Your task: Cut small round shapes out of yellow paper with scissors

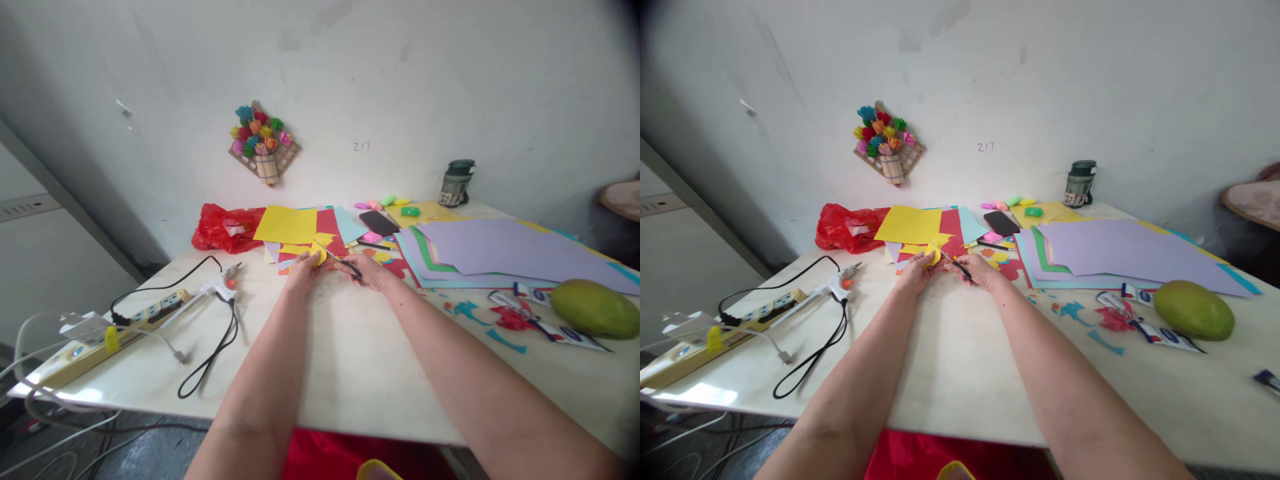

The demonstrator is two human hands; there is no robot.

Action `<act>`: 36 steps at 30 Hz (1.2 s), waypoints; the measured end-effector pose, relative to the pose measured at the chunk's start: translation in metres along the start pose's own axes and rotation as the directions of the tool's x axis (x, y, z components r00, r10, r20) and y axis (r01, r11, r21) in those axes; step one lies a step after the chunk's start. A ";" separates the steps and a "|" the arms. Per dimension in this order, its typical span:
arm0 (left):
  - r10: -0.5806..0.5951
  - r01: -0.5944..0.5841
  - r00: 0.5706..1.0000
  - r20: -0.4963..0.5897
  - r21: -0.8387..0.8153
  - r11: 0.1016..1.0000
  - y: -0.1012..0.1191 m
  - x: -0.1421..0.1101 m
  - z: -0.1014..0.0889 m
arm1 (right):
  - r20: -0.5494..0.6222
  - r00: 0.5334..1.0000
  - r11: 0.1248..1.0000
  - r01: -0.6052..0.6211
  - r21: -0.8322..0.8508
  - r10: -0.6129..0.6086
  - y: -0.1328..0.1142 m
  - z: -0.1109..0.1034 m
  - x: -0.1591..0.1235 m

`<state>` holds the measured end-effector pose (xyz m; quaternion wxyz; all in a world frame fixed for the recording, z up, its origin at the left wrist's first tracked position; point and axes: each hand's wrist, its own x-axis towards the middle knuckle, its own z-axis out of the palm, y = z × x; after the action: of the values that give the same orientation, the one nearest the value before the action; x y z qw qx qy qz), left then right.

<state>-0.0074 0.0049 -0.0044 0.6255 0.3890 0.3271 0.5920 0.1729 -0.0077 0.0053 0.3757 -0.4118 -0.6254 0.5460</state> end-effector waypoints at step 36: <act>-0.011 0.011 1.000 0.019 -0.010 1.000 -0.001 0.001 -0.002 | 0.004 1.000 1.000 0.000 0.027 0.000 0.002 -0.001 -0.002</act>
<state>-0.0083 0.0057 -0.0060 0.6337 0.3896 0.3202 0.5866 0.1748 -0.0086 0.0036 0.3799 -0.4056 -0.6189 0.5552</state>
